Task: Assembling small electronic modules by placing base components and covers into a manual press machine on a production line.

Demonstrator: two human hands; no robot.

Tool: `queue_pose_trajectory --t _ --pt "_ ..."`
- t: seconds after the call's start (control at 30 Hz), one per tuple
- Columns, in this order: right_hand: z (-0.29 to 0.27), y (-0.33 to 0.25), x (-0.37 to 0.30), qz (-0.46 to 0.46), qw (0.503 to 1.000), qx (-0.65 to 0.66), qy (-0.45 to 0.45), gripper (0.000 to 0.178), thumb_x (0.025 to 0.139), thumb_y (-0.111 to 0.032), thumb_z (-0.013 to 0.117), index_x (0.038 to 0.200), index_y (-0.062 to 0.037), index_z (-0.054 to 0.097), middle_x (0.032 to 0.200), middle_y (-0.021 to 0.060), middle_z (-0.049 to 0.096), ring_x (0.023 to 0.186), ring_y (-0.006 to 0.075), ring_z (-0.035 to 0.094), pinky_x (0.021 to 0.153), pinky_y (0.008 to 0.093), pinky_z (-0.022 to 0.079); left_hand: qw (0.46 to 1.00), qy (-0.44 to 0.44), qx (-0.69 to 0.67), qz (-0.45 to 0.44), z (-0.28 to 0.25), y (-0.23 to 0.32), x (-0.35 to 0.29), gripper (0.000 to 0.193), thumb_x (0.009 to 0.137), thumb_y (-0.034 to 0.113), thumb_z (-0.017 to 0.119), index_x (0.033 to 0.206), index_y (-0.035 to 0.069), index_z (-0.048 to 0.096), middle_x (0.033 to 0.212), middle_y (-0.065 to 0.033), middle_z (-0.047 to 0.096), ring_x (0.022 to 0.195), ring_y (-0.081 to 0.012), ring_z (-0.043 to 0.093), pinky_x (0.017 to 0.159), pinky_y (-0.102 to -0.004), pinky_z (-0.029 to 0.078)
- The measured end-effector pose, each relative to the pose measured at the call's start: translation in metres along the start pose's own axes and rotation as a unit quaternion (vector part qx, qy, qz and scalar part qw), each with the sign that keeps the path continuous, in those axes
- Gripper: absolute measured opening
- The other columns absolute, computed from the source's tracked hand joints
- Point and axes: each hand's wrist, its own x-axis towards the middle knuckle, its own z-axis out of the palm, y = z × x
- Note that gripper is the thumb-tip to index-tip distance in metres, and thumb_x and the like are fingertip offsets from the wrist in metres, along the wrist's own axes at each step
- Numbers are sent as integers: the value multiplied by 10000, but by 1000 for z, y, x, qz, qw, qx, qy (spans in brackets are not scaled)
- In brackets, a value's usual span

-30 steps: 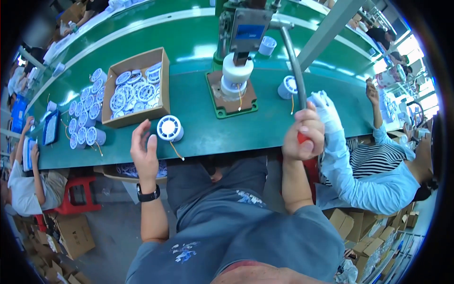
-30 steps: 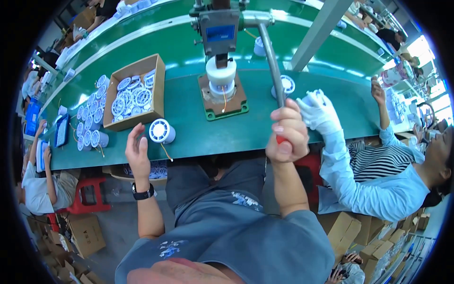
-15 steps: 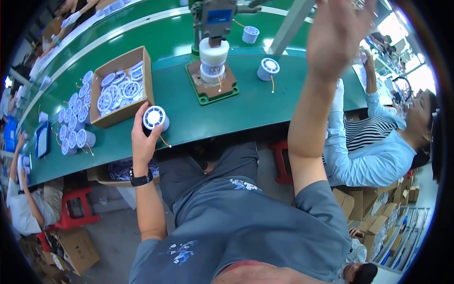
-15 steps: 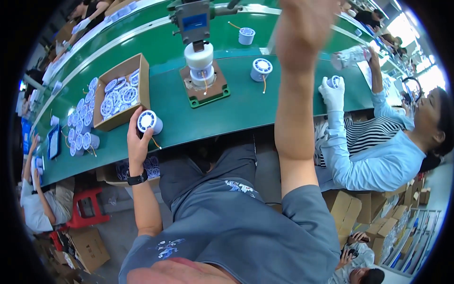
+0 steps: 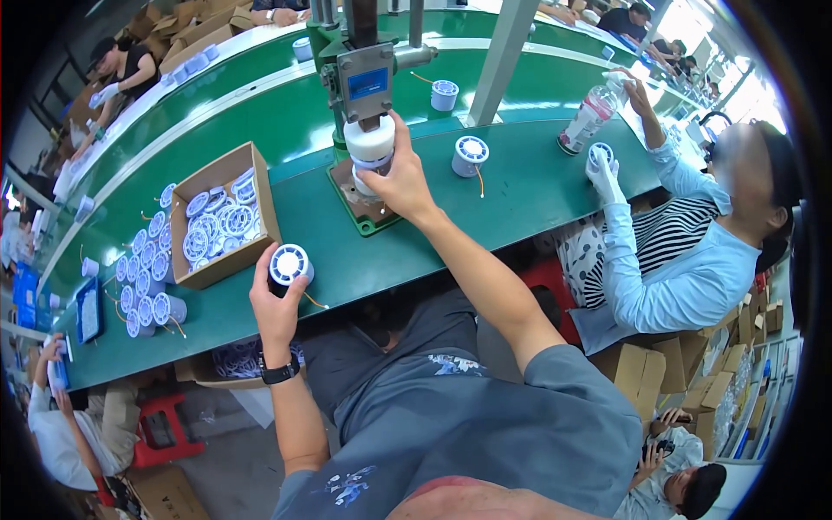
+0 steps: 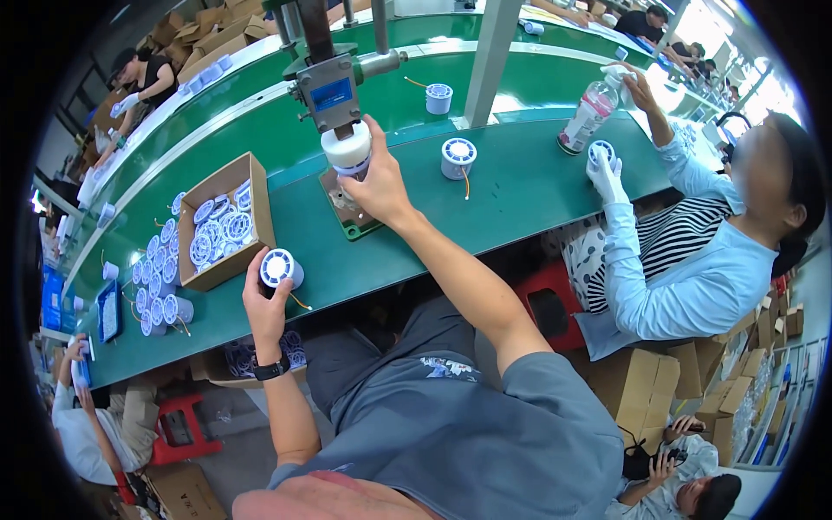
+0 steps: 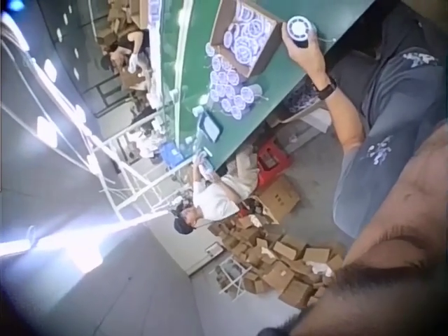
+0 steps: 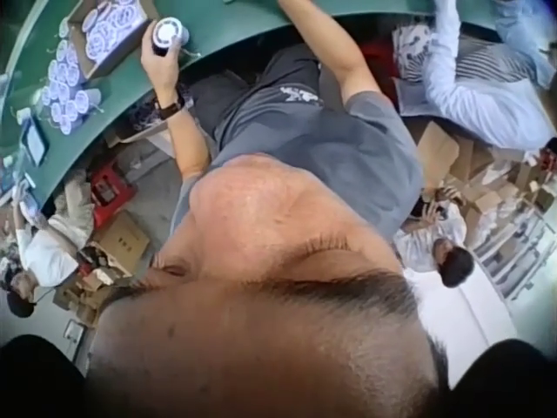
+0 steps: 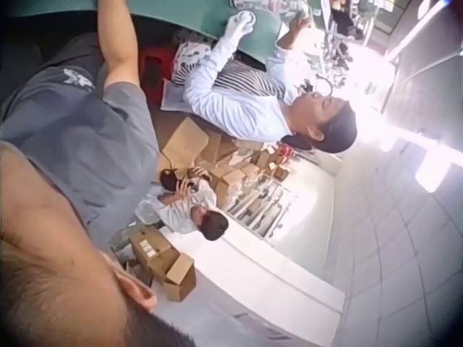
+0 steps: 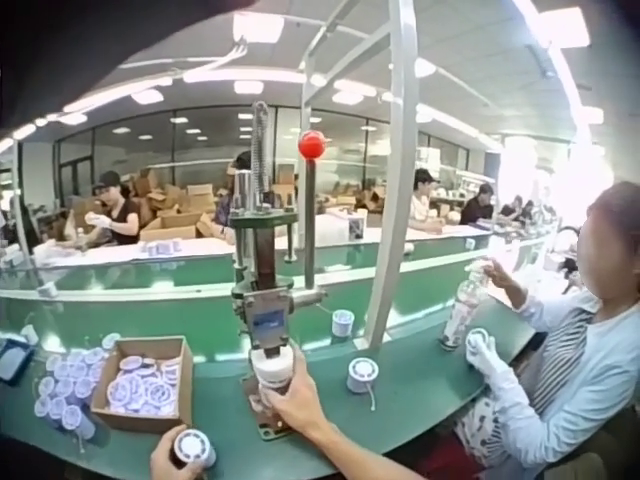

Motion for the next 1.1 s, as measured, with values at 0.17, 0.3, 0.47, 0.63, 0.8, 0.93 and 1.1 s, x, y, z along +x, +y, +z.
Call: queue_pose_trajectory --t 0.17,0.3,0.47,0.63,0.8,0.93,1.1 --pt "-8 -3 -3 -40 996 -26 71 915 757 -92 767 1512 -47 253 1204 203 617 1089 319 647 959 402 501 999 9 -46 -26 31 9 26 602 798 25 765 1347 -34 527 1188 -118 636 1060 -179 638 933 -308 511" --pt "-33 -7 -17 -26 988 -67 137 804 758 -67 759 1459 -31 367 1168 183 622 1056 280 654 925 369 516 999 0 -22 -26 40 6 42 595 804 28 767 1344 -36 526 1167 -116 643 1038 -181 648 917 -305 520" --pt "-144 1 -25 -14 936 -238 257 658 754 -55 742 1362 -12 492 1161 180 618 1024 273 655 913 352 522 999 -7 -35 -35 41 -3 41 596 803 26 767 1343 -39 524 1159 -118 645 1043 -182 646 920 -308 519" --pt "-220 75 -28 25 891 -408 199 656 755 -96 738 1358 -13 495 1180 228 606 1087 356 619 977 422 486 998 -3 -34 -48 45 2 42 594 806 28 766 1345 -35 524 1163 -118 644 1049 -183 643 922 -308 518" --pt "-185 37 17 -144 835 -488 210 527 793 -46 653 1308 -25 547 1203 250 597 1144 406 573 1040 450 431 999 2 -18 -38 37 -2 38 597 805 26 765 1349 -28 524 1162 -117 646 1046 -188 644 923 -312 518" --pt "-130 61 126 -118 859 -495 -59 378 862 -41 545 1235 -40 611 1212 186 628 1139 384 597 963 488 485 999 -6 -28 -39 43 -1 36 597 797 24 773 1340 -29 531 1146 -114 657 1035 -186 650 917 -312 520" --pt "-121 117 190 95 637 -736 -207 332 945 -187 552 1254 -113 649 1195 138 659 1091 387 638 849 521 532 999 42 12 -20 45 -3 36 592 772 39 806 1305 -34 558 1105 -112 686 1009 -170 660 899 -305 524"
